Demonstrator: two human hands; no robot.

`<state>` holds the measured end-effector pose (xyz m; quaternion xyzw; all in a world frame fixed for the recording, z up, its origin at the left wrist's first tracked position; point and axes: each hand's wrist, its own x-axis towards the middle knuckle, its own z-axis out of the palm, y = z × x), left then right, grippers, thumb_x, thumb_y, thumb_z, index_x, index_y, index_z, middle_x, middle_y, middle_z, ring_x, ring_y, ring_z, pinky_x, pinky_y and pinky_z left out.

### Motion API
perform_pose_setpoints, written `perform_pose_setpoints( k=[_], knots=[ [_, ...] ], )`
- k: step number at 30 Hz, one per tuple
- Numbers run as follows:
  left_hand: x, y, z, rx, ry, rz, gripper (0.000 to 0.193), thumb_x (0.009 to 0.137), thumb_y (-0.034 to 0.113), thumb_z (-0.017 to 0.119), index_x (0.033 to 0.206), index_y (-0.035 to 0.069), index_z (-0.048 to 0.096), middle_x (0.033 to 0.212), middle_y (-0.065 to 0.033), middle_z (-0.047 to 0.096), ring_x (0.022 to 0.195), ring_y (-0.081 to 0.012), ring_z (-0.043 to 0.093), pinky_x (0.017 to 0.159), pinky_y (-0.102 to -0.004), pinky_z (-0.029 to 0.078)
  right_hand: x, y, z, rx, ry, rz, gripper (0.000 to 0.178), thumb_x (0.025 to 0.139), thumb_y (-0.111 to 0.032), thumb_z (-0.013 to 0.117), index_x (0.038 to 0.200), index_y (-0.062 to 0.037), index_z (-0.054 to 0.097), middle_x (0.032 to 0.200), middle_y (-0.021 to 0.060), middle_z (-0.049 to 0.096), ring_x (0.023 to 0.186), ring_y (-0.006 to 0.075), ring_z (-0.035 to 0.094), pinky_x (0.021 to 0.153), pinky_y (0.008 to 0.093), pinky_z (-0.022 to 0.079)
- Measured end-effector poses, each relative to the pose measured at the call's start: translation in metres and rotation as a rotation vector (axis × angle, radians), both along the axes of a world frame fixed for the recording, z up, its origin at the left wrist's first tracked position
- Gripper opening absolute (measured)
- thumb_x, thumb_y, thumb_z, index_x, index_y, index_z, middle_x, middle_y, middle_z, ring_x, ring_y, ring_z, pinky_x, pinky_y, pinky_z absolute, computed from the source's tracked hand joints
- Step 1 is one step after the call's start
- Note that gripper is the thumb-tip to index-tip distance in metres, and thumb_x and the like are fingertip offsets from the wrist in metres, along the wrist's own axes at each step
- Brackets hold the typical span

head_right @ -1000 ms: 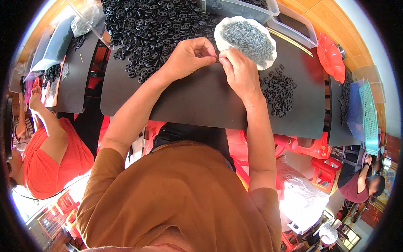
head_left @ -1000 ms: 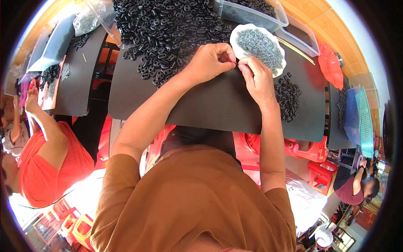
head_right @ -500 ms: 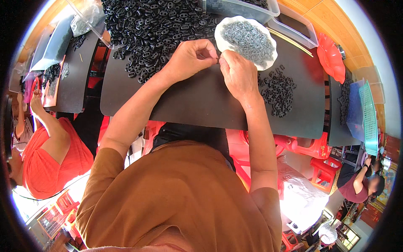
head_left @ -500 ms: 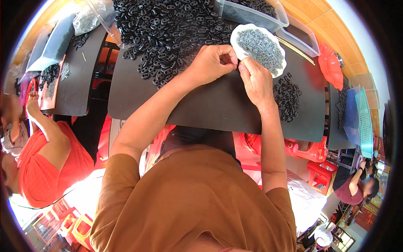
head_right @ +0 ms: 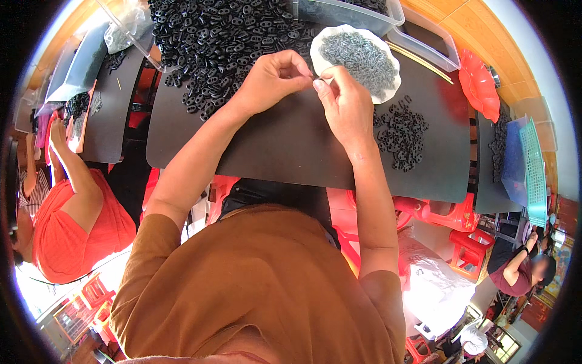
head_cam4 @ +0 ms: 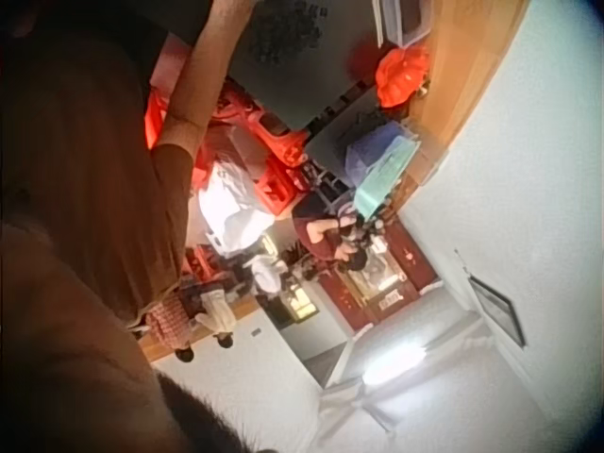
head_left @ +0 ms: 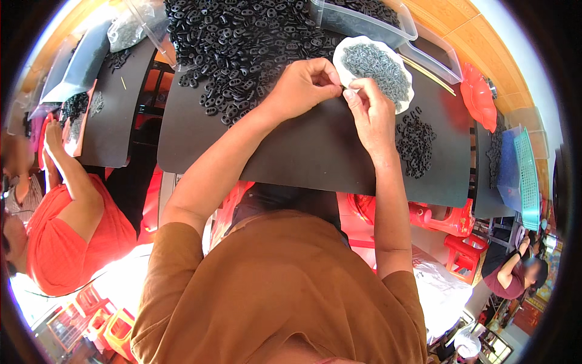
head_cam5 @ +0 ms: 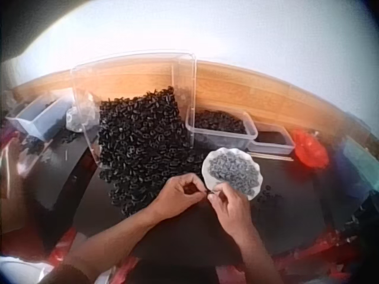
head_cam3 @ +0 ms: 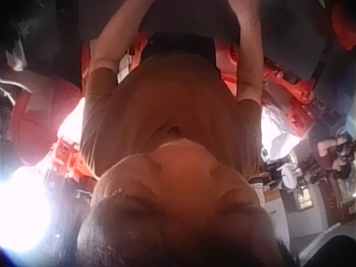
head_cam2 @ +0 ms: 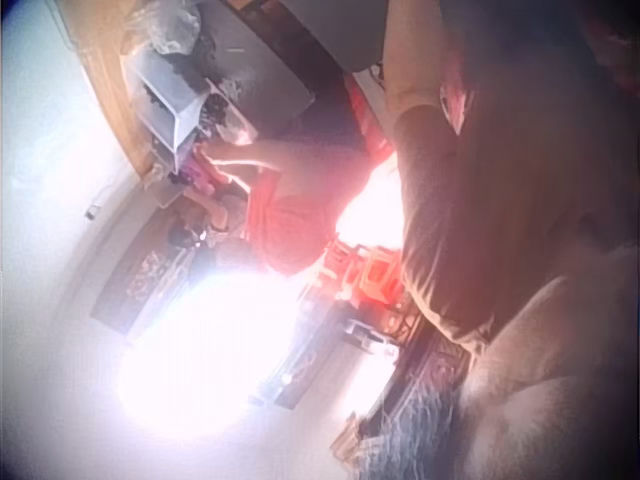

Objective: The person sits at a table and repeatedly picks up small black plastic components and metal pins. They insert the pins into the components by hand and place the assembled units into a pile on the table. The task involves repetitive manual assembly of small parts.

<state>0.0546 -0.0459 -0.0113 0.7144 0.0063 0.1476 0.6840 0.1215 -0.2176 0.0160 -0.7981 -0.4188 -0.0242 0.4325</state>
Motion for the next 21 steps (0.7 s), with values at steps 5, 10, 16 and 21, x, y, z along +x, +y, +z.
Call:
perform_pose_setpoints(
  k=[5, 10, 16, 21],
  knots=[
    [-0.003, -0.001, 0.005, -0.295, -0.037, -0.013, 0.011, 0.084, 0.000, 0.068, 0.089, 0.004, 0.060, 0.089, -0.0036, 0.065, 0.085, -0.0111, 0.063, 0.077, -0.0253, 0.053, 0.001, 0.002, -0.008, 0.197, 0.264, 0.050, 0.019, 0.084, -0.015, 0.072, 0.094, -0.0022, 0.062, 0.073, 0.0010, 0.060, 0.055, 0.0053, 0.048, 0.052, 0.0220, 0.040],
    [-0.021, 0.003, 0.009, -0.208, -0.022, -0.022, 0.012, 0.085, 0.001, 0.067, 0.096, 0.001, 0.063, 0.095, -0.0056, 0.067, 0.089, -0.0131, 0.065, 0.078, -0.0260, 0.053, -0.003, 0.006, -0.015, 0.309, 0.525, 0.155, 0.007, 0.087, -0.005, 0.067, 0.088, -0.0026, 0.061, 0.080, 0.0012, 0.063, 0.060, 0.0054, 0.055, 0.052, 0.0199, 0.043],
    [-0.073, 0.043, 0.040, 0.479, 0.128, 0.155, 0.019, 0.083, 0.003, 0.068, 0.102, 0.000, 0.067, 0.095, -0.0064, 0.069, 0.080, -0.0108, 0.064, 0.074, -0.0259, 0.052, -0.009, 0.007, -0.015, 0.281, 0.538, 0.162, 0.007, 0.086, 0.001, 0.065, 0.083, -0.0006, 0.058, 0.083, 0.0053, 0.067, 0.071, 0.0110, 0.067, 0.056, 0.0208, 0.049],
    [-0.094, 0.033, 0.029, 0.791, 0.096, 0.097, 0.025, 0.078, 0.008, 0.072, 0.102, 0.002, 0.067, 0.093, -0.0100, 0.066, 0.076, -0.0193, 0.064, 0.068, -0.0313, 0.052, -0.014, 0.013, -0.021, 0.178, 0.594, 0.211, 0.008, 0.085, 0.000, 0.066, 0.084, -0.0011, 0.059, 0.080, 0.0050, 0.067, 0.072, 0.0117, 0.068, 0.057, 0.0213, 0.050]
  ],
)
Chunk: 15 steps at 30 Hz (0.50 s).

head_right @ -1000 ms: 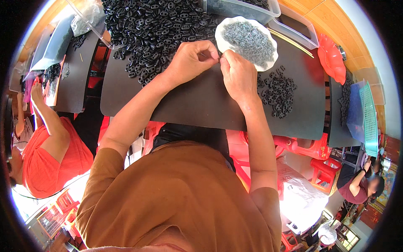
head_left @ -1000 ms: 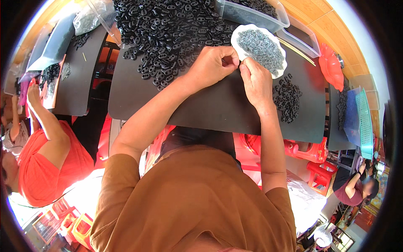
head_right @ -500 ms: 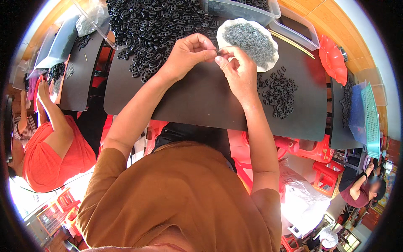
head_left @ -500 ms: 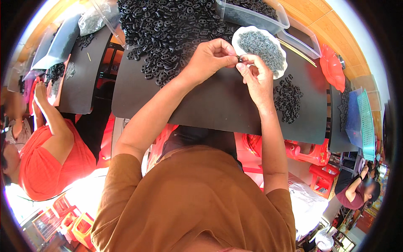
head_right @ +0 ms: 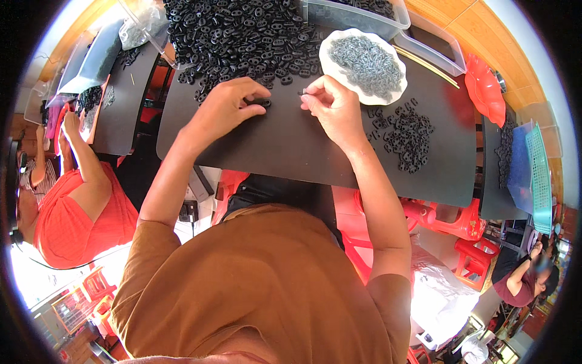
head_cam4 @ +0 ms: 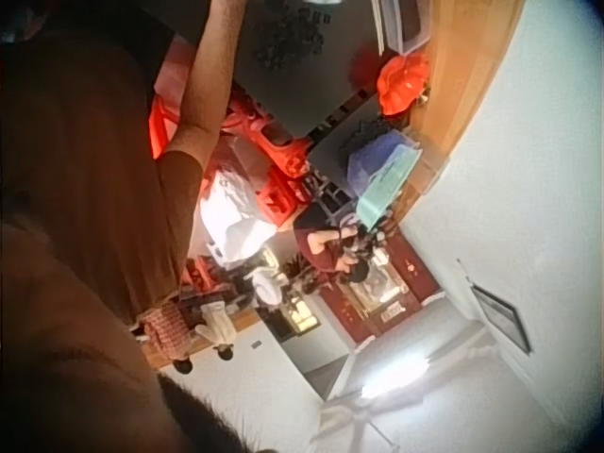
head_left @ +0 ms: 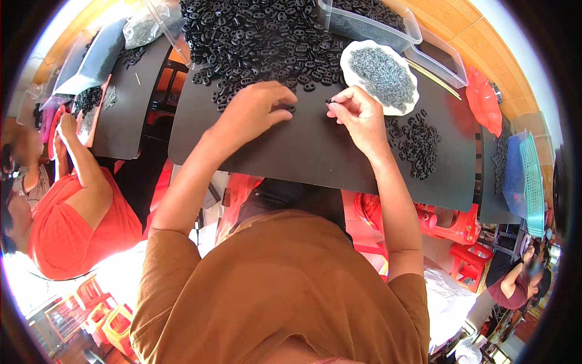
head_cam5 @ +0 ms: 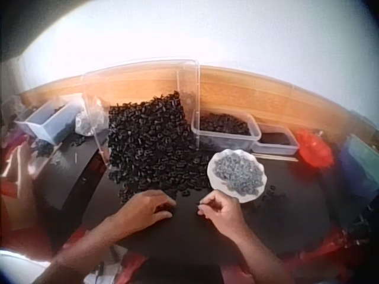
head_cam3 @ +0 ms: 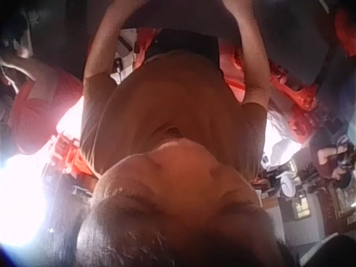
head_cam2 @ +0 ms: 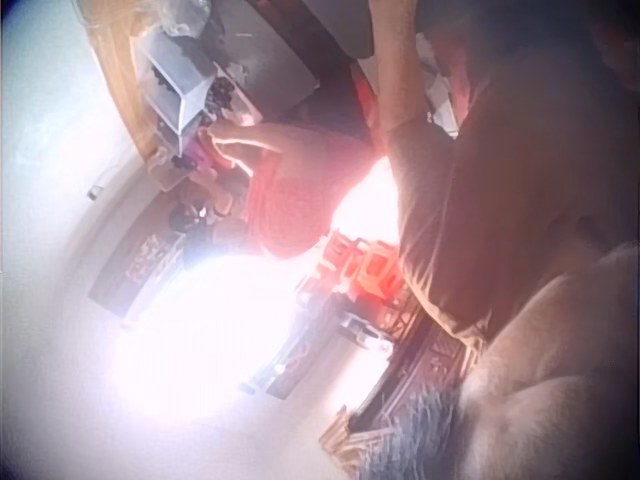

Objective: The person sits at a table and repeatedly picks up small black plastic components and metal pins. They insert the pins into the components by hand and place the assembled units into a pile on the table. The task involves repetitive manual assembly of small parts.

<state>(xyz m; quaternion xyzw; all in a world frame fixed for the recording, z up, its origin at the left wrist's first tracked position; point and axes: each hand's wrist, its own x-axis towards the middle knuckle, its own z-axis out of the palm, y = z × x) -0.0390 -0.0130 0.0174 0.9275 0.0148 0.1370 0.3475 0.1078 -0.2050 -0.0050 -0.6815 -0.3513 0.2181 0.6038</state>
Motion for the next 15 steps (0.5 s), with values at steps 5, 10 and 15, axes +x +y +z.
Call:
perform_pose_setpoints(
  k=[5, 10, 15],
  knots=[
    [0.013, -0.005, -0.020, 0.136, -0.095, -0.017, 0.025, 0.077, 0.007, 0.072, 0.100, 0.000, 0.066, 0.091, -0.0118, 0.063, 0.078, -0.0242, 0.064, 0.070, -0.0330, 0.053, -0.001, 0.002, -0.007, -0.064, -0.036, 0.075, 0.007, 0.086, 0.000, 0.065, 0.087, -0.0012, 0.058, 0.080, 0.0044, 0.067, 0.071, 0.0108, 0.068, 0.058, 0.0216, 0.050],
    [0.024, -0.008, -0.018, -0.177, -0.027, -0.024, 0.023, 0.080, 0.003, 0.069, 0.103, 0.001, 0.066, 0.094, -0.0098, 0.065, 0.081, -0.0181, 0.066, 0.073, -0.0296, 0.053, -0.002, 0.003, -0.009, 0.035, 0.057, 0.119, 0.006, 0.087, 0.000, 0.064, 0.087, -0.0011, 0.058, 0.081, 0.0043, 0.067, 0.072, 0.0113, 0.068, 0.060, 0.0219, 0.051],
    [0.040, -0.005, -0.022, -0.751, 0.079, 0.037, 0.023, 0.084, 0.001, 0.067, 0.107, 0.000, 0.065, 0.100, -0.0071, 0.065, 0.090, -0.0150, 0.066, 0.079, -0.0261, 0.054, -0.002, 0.003, -0.004, 0.025, 0.059, 0.128, 0.006, 0.087, -0.001, 0.064, 0.087, -0.0007, 0.058, 0.081, 0.0039, 0.066, 0.073, 0.0115, 0.068, 0.061, 0.0221, 0.051]
  ],
)
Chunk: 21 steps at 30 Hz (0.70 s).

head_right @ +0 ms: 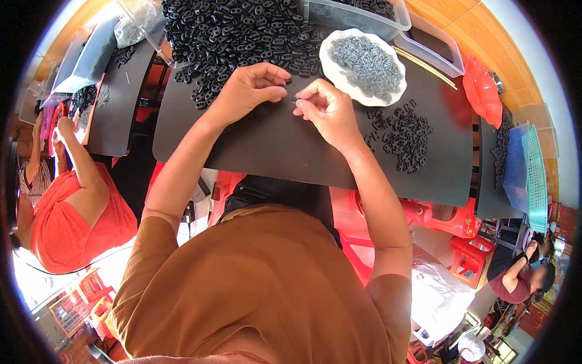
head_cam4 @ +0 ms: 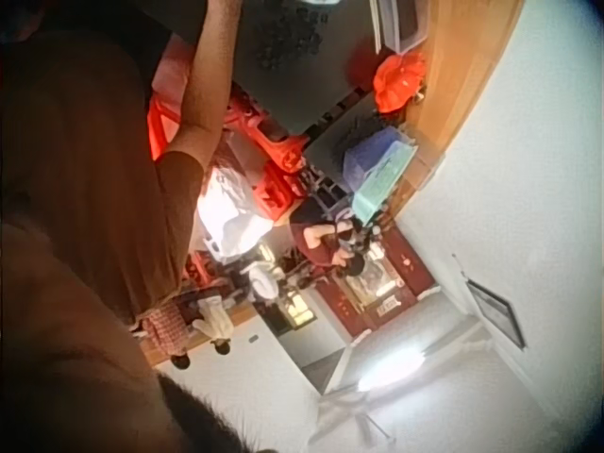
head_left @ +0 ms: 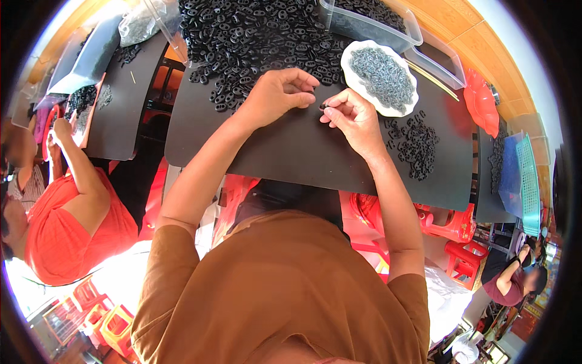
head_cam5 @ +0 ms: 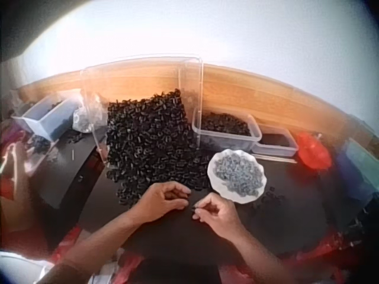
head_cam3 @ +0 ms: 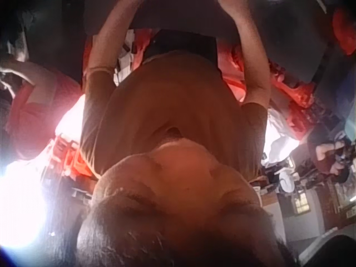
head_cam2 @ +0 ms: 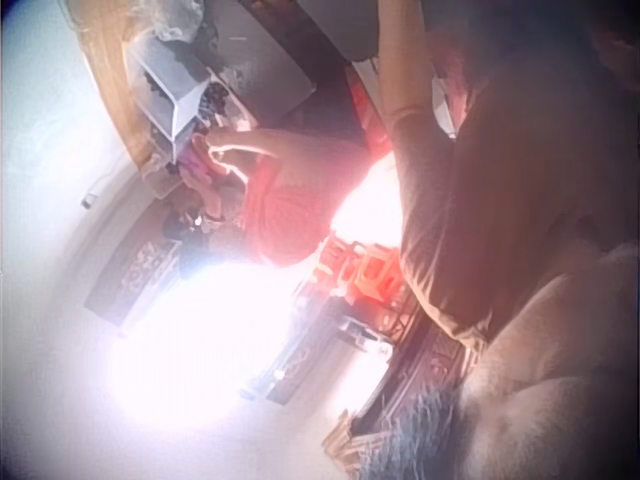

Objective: The person sits at a table and repeatedly picks up small black plastic components and metal pins. They insert the pins into the components by hand and place the assembled units into a pile on the table. The task involves repetitive manual assembly of small parts.

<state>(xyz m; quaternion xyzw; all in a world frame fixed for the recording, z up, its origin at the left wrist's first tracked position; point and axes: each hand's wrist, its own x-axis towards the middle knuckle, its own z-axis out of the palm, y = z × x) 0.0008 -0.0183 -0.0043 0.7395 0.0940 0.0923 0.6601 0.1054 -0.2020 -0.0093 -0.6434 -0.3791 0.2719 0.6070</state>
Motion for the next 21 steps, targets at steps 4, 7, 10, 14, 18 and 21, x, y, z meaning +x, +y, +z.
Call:
perform_pose_setpoints(
  k=[4, 7, 10, 14, 18, 21],
  knots=[
    [-0.001, 0.000, -0.010, -0.318, -0.004, -0.051, 0.027, 0.086, 0.001, 0.065, 0.112, -0.003, 0.060, 0.103, -0.0069, 0.064, 0.096, -0.0168, 0.066, 0.084, -0.0261, 0.054, -0.001, 0.001, -0.001, -0.051, -0.004, -0.010, 0.007, 0.087, -0.002, 0.065, 0.088, -0.0004, 0.058, 0.078, 0.0028, 0.065, 0.070, 0.0098, 0.066, 0.060, 0.0218, 0.051],
    [-0.004, -0.001, -0.012, -0.381, 0.010, -0.044, 0.027, 0.087, 0.000, 0.064, 0.113, -0.002, 0.059, 0.105, -0.0071, 0.063, 0.096, -0.0170, 0.066, 0.084, -0.0262, 0.054, 0.001, 0.002, -0.005, -0.073, -0.023, -0.001, 0.007, 0.086, -0.003, 0.066, 0.088, -0.0002, 0.060, 0.077, 0.0020, 0.065, 0.067, 0.0077, 0.064, 0.060, 0.0211, 0.050],
    [-0.004, -0.002, -0.012, -0.385, 0.024, -0.017, 0.025, 0.087, 0.001, 0.064, 0.111, -0.002, 0.059, 0.104, -0.0072, 0.064, 0.094, -0.0169, 0.066, 0.083, -0.0258, 0.054, 0.001, 0.002, -0.004, -0.070, -0.045, 0.002, 0.006, 0.085, -0.003, 0.067, 0.088, -0.0001, 0.062, 0.077, 0.0017, 0.066, 0.065, 0.0065, 0.061, 0.059, 0.0204, 0.049],
    [-0.004, -0.003, -0.010, -0.369, 0.046, -0.002, 0.023, 0.087, 0.003, 0.066, 0.109, -0.001, 0.061, 0.100, -0.0073, 0.065, 0.090, -0.0162, 0.067, 0.081, -0.0249, 0.054, 0.001, 0.001, -0.004, -0.064, -0.047, 0.000, 0.006, 0.084, -0.002, 0.067, 0.089, 0.0000, 0.063, 0.078, 0.0022, 0.066, 0.064, 0.0062, 0.060, 0.059, 0.0198, 0.048],
    [-0.004, -0.003, -0.013, -0.329, 0.039, -0.011, 0.022, 0.087, 0.005, 0.068, 0.107, -0.001, 0.064, 0.095, -0.0069, 0.067, 0.087, -0.0142, 0.066, 0.079, -0.0245, 0.054, -0.001, 0.002, -0.002, -0.058, -0.068, -0.004, 0.006, 0.084, -0.001, 0.067, 0.089, 0.0002, 0.064, 0.078, 0.0023, 0.067, 0.064, 0.0059, 0.060, 0.058, 0.0197, 0.048],
    [-0.003, -0.004, -0.014, -0.296, 0.035, -0.014, 0.022, 0.086, 0.006, 0.068, 0.107, -0.001, 0.065, 0.093, -0.0067, 0.068, 0.085, -0.0128, 0.066, 0.078, -0.0244, 0.054, -0.001, 0.002, -0.003, -0.061, -0.076, -0.008, 0.006, 0.084, 0.000, 0.067, 0.089, 0.0001, 0.064, 0.078, 0.0023, 0.067, 0.064, 0.0057, 0.060, 0.058, 0.0196, 0.048]
  ],
)
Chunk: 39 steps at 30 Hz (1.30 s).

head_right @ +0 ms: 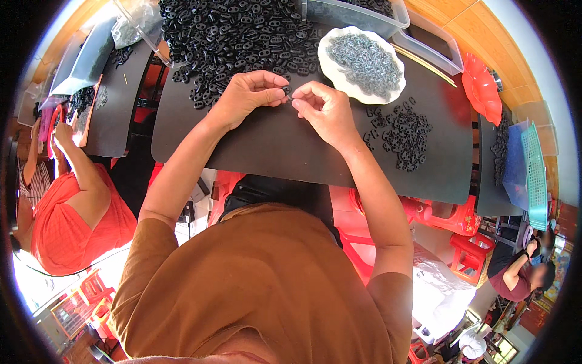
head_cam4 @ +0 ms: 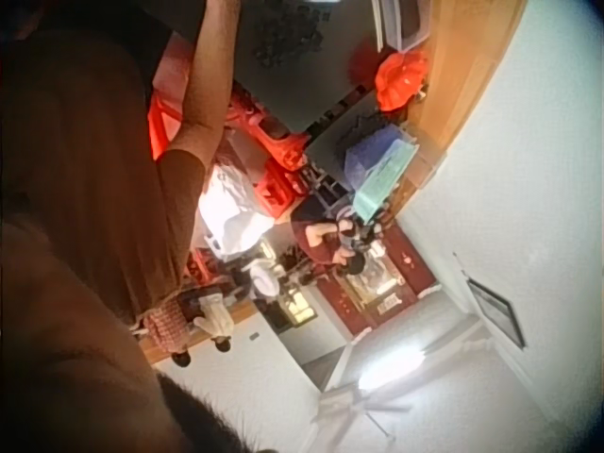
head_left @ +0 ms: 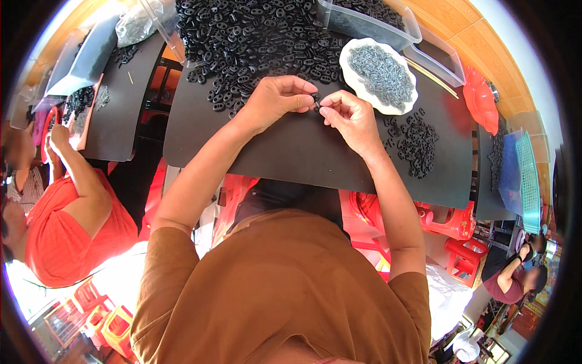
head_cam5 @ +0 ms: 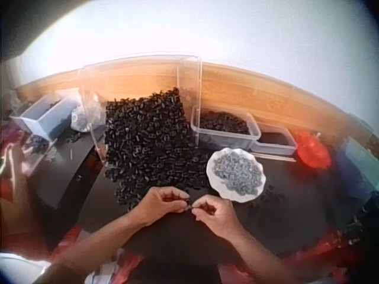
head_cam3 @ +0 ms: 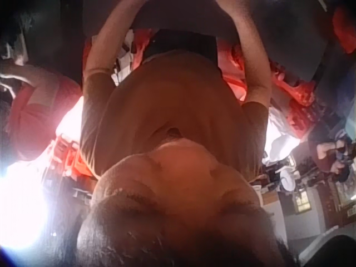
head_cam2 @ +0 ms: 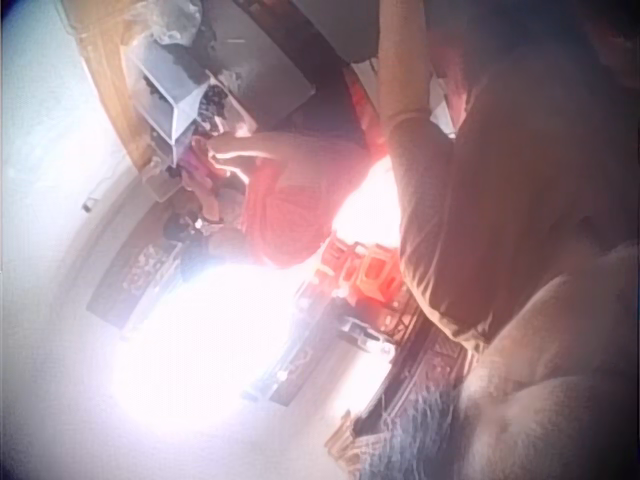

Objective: The person sits at a table and repeatedly picks up small black plastic components and metal pins. They insert the pins into the components by hand and place the assembled units into a pile on the table. The task involves repetitive manual assembly of small parts.

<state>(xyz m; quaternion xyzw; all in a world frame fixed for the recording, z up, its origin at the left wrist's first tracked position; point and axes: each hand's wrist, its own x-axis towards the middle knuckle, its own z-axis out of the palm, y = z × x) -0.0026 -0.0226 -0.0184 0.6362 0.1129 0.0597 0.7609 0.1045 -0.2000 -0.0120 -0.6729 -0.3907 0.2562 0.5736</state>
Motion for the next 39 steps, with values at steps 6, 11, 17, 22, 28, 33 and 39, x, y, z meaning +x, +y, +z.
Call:
perform_pose_setpoints(
  k=[6, 11, 17, 22, 28, 33, 39],
  knots=[
    [0.000, 0.000, 0.001, 0.066, 0.011, -0.011, 0.021, 0.086, 0.006, 0.068, 0.107, -0.001, 0.066, 0.089, -0.0066, 0.068, 0.083, -0.0117, 0.065, 0.077, -0.0240, 0.053, 0.000, 0.000, 0.002, -0.015, -0.031, -0.008, 0.005, 0.084, 0.000, 0.066, 0.088, 0.0000, 0.064, 0.077, 0.0023, 0.067, 0.064, 0.0056, 0.060, 0.059, 0.0198, 0.048],
    [0.000, -0.001, 0.003, 0.020, -0.001, 0.011, 0.021, 0.087, 0.006, 0.067, 0.106, -0.001, 0.066, 0.089, -0.0066, 0.068, 0.083, -0.0113, 0.065, 0.077, -0.0233, 0.053, -0.001, 0.000, 0.002, -0.004, -0.052, -0.020, 0.004, 0.084, -0.001, 0.066, 0.087, -0.0001, 0.064, 0.076, 0.0020, 0.066, 0.063, 0.0055, 0.060, 0.058, 0.0198, 0.048],
    [0.000, -0.001, 0.001, 0.014, -0.011, 0.002, 0.020, 0.087, 0.006, 0.067, 0.106, 0.000, 0.066, 0.090, -0.0069, 0.068, 0.084, -0.0120, 0.066, 0.077, -0.0235, 0.054, 0.000, 0.000, 0.000, 0.002, -0.048, -0.034, 0.004, 0.084, 0.000, 0.066, 0.087, -0.0002, 0.064, 0.075, 0.0017, 0.066, 0.062, 0.0053, 0.060, 0.057, 0.0197, 0.047],
    [0.000, -0.001, 0.001, 0.065, -0.013, -0.005, 0.019, 0.087, 0.007, 0.067, 0.105, 0.000, 0.066, 0.088, -0.0058, 0.068, 0.081, -0.0100, 0.064, 0.075, -0.0226, 0.053, 0.000, 0.000, 0.000, -0.012, -0.064, -0.029, 0.004, 0.084, -0.001, 0.066, 0.086, -0.0004, 0.064, 0.075, 0.0017, 0.066, 0.062, 0.0053, 0.060, 0.057, 0.0194, 0.047],
    [-0.002, -0.004, 0.004, 0.191, -0.024, 0.006, 0.019, 0.086, 0.007, 0.068, 0.104, 0.000, 0.067, 0.084, -0.0047, 0.068, 0.078, -0.0080, 0.062, 0.074, -0.0215, 0.051, -0.001, 0.001, -0.003, -0.009, -0.045, -0.029, 0.005, 0.083, -0.001, 0.067, 0.086, -0.0006, 0.062, 0.074, 0.0015, 0.066, 0.063, 0.0057, 0.061, 0.058, 0.0194, 0.048],
    [-0.004, -0.010, 0.004, 0.281, -0.020, 0.024, 0.018, 0.085, 0.005, 0.068, 0.102, -0.002, 0.067, 0.085, -0.0036, 0.068, 0.080, -0.0082, 0.064, 0.074, -0.0220, 0.052, -0.001, 0.001, -0.004, 0.011, -0.064, -0.049, 0.011, 0.081, 0.001, 0.068, 0.088, -0.0013, 0.059, 0.077, 0.0015, 0.066, 0.064, 0.0070, 0.062, 0.058, 0.0206, 0.049],
    [-0.003, -0.013, 0.001, 0.460, -0.059, 0.049, 0.015, 0.085, 0.004, 0.067, 0.099, -0.001, 0.068, 0.085, -0.0029, 0.069, 0.079, -0.0074, 0.065, 0.072, -0.0220, 0.053, -0.004, 0.004, -0.001, -0.017, -0.280, -0.084, 0.018, 0.077, 0.003, 0.070, 0.090, -0.0031, 0.059, 0.080, 0.0021, 0.066, 0.071, 0.0076, 0.063, 0.059, 0.0229, 0.048]
  ],
)
